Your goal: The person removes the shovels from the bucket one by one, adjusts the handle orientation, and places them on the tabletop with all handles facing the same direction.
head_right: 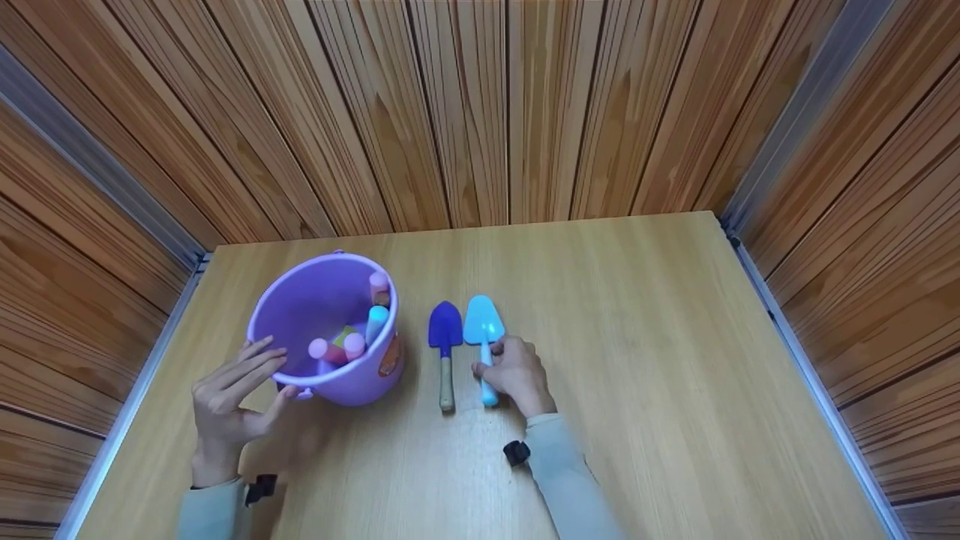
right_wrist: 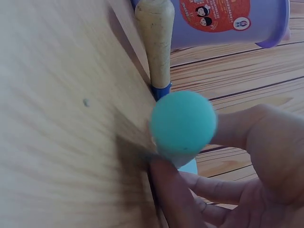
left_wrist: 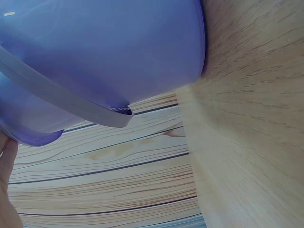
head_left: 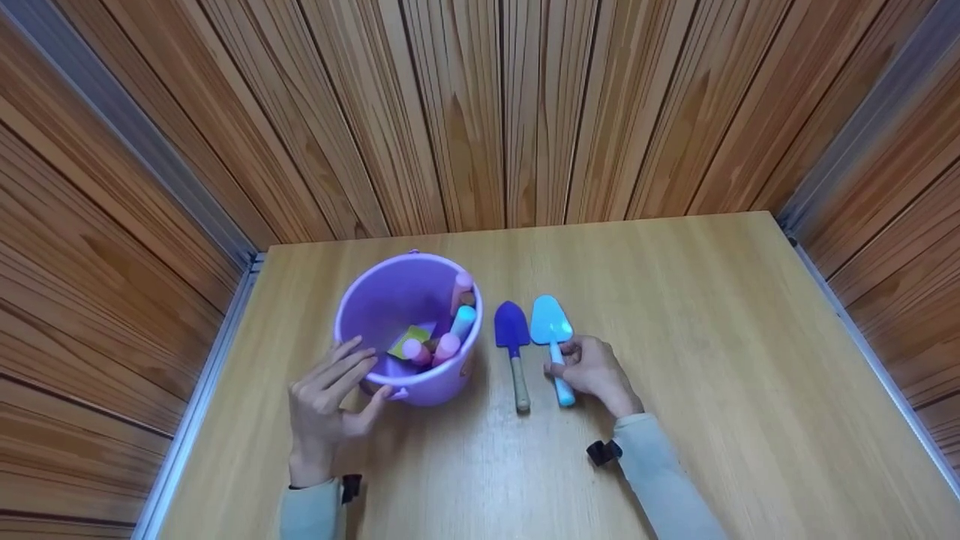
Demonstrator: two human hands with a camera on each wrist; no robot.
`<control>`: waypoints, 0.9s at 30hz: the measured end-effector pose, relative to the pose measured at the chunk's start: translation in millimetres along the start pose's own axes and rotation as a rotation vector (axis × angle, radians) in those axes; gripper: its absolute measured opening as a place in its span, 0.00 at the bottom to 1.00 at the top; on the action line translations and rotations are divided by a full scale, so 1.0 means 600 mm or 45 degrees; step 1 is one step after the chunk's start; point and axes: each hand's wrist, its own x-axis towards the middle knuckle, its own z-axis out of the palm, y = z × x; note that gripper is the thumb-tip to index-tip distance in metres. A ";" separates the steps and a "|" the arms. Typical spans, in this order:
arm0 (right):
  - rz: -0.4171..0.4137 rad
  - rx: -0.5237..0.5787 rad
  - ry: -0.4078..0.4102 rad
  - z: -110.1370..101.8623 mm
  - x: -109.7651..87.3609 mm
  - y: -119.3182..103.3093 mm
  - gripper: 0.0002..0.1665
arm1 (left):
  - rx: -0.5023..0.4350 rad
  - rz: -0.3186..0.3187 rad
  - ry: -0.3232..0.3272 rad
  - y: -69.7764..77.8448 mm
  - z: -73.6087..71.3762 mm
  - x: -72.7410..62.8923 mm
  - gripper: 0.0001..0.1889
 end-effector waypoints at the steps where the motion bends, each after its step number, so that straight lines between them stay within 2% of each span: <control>1: 0.007 -0.009 -0.010 0.000 -0.001 0.000 0.24 | -0.004 0.012 0.009 -0.001 0.001 0.000 0.25; 8: -0.017 -0.086 -0.022 0.000 -0.002 0.001 0.27 | -0.020 0.025 0.026 -0.002 0.003 0.000 0.25; 13: 0.029 -0.117 -0.049 -0.004 -0.005 -0.009 0.30 | -0.020 0.002 0.012 -0.002 0.002 0.000 0.25; 18: 0.042 -0.262 -0.058 -0.011 -0.011 -0.037 0.36 | -0.027 0.003 0.024 -0.001 0.001 0.001 0.25; 23: -0.109 -0.425 -0.028 -0.028 -0.013 -0.082 0.36 | -0.025 -0.003 0.019 -0.001 0.003 0.002 0.25; 27: -0.253 -0.493 0.010 -0.039 -0.016 -0.131 0.32 | -0.027 -0.008 0.014 0.000 0.002 0.002 0.25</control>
